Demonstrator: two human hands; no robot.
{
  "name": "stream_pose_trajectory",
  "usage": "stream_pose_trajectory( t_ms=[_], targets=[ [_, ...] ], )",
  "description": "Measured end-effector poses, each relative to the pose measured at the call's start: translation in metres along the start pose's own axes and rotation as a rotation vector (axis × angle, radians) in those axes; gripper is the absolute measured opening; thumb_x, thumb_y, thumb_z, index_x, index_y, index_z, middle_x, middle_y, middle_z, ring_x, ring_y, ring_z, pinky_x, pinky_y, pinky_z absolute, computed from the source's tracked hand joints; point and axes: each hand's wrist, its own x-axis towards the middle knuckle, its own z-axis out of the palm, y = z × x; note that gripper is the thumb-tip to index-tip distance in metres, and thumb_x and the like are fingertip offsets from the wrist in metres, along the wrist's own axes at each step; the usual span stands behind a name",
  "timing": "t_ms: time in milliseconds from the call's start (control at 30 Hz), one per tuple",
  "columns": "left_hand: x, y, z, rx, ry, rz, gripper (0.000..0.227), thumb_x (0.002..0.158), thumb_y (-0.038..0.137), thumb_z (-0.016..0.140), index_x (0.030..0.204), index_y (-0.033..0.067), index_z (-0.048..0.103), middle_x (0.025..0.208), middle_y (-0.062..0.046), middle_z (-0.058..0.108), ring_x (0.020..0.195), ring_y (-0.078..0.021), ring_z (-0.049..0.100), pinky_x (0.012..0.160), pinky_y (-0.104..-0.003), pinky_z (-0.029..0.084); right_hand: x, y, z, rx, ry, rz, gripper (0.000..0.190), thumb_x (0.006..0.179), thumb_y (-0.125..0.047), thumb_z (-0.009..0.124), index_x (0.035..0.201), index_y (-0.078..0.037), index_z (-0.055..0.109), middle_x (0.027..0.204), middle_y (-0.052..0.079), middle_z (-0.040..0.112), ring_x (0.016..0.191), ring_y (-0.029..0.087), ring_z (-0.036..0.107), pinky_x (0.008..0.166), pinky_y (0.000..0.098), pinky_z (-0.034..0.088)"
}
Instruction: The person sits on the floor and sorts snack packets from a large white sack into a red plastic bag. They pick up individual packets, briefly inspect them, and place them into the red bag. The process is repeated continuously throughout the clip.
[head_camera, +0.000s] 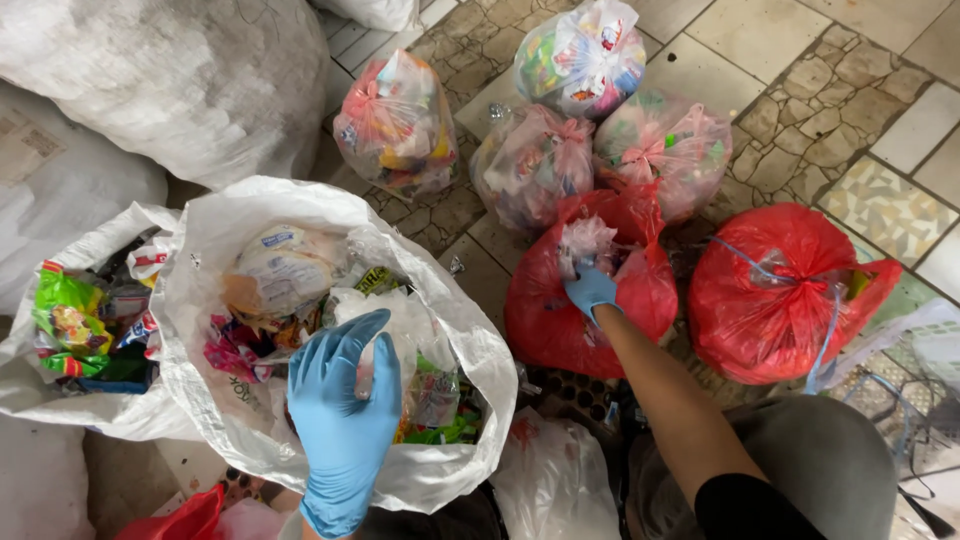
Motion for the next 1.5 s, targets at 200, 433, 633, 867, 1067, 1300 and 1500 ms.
stream_pose_trajectory(
  t_ms=[200,433,633,867,1067,1300,1500],
  targets=[
    [-0.001,0.0,0.003,0.001,0.014,0.023,0.016,0.101,0.009,0.065,0.114,0.0097,0.073,0.108,-0.007,0.075,0.096,-0.0291,0.069,0.088,-0.043,0.051,0.001,0.013,-0.05,0.044,0.108,-0.051,0.051,0.088,-0.05,0.049,0.115,-0.011,0.068,0.113,0.026,0.072,0.107,0.052,0.065,0.091,0.0552,0.05],
    [0.003,0.004,0.005,-0.052,0.079,0.031,0.019,0.097,0.008,0.068,0.114,0.0102,0.077,0.1,-0.009,0.075,0.092,-0.0323,0.071,0.09,-0.046,0.052,0.023,0.059,-0.106,0.044,0.218,-0.23,0.045,0.087,-0.052,0.064,0.112,-0.015,0.072,0.112,0.019,0.075,0.111,0.042,0.068,0.094,0.0489,0.053],
    [0.003,0.008,0.002,-0.086,0.099,0.044,0.026,0.093,0.005,0.072,0.118,0.0072,0.076,0.095,-0.016,0.074,0.092,-0.038,0.072,0.086,-0.048,0.054,-0.02,0.055,-0.181,0.204,0.357,-0.322,0.05,0.089,-0.055,0.071,0.114,-0.011,0.071,0.115,0.019,0.073,0.117,0.038,0.066,0.1,0.0496,0.054],
    [0.006,0.05,-0.015,-0.368,0.071,-0.012,0.028,0.09,0.01,0.075,0.119,0.0096,0.076,0.11,-0.016,0.076,0.106,-0.0375,0.073,0.093,-0.046,0.055,-0.159,-0.025,-0.257,0.851,0.22,-0.431,0.047,0.091,-0.037,0.084,0.117,-0.001,0.068,0.12,0.025,0.064,0.108,0.03,0.064,0.09,0.0435,0.061],
    [0.028,0.124,-0.027,-0.804,-0.132,-0.196,0.113,0.076,0.012,0.089,0.165,0.0083,0.02,0.17,-0.025,0.019,0.155,-0.0438,0.024,0.129,-0.054,0.02,-0.292,-0.101,-0.242,1.176,0.021,-0.43,0.016,0.085,-0.017,0.082,0.096,-0.013,0.071,0.083,-0.003,0.055,0.081,0.009,0.056,0.084,0.027,0.055],
    [0.034,0.079,0.05,-0.934,-0.095,-0.292,0.098,0.066,-0.005,0.09,0.147,0.0128,0.038,0.144,-0.017,0.033,0.132,-0.0332,0.037,0.115,-0.044,0.034,-0.303,-0.127,-0.182,0.754,-0.076,-0.736,0.011,0.082,-0.014,0.077,0.092,-0.009,0.075,0.085,-0.006,0.067,0.085,0.011,0.062,0.082,0.0306,0.055],
    [0.061,0.073,-0.002,-1.538,-0.053,-1.075,0.018,0.069,0.009,0.082,0.08,0.0187,0.071,0.074,0.003,0.064,0.074,-0.015,0.06,0.075,-0.03,0.055,-0.333,-0.139,-0.189,0.911,-0.196,-0.888,0.029,0.092,-0.005,0.073,0.12,0.001,0.072,0.114,0.011,0.073,0.098,0.015,0.065,0.1,0.0378,0.055]
  ],
)
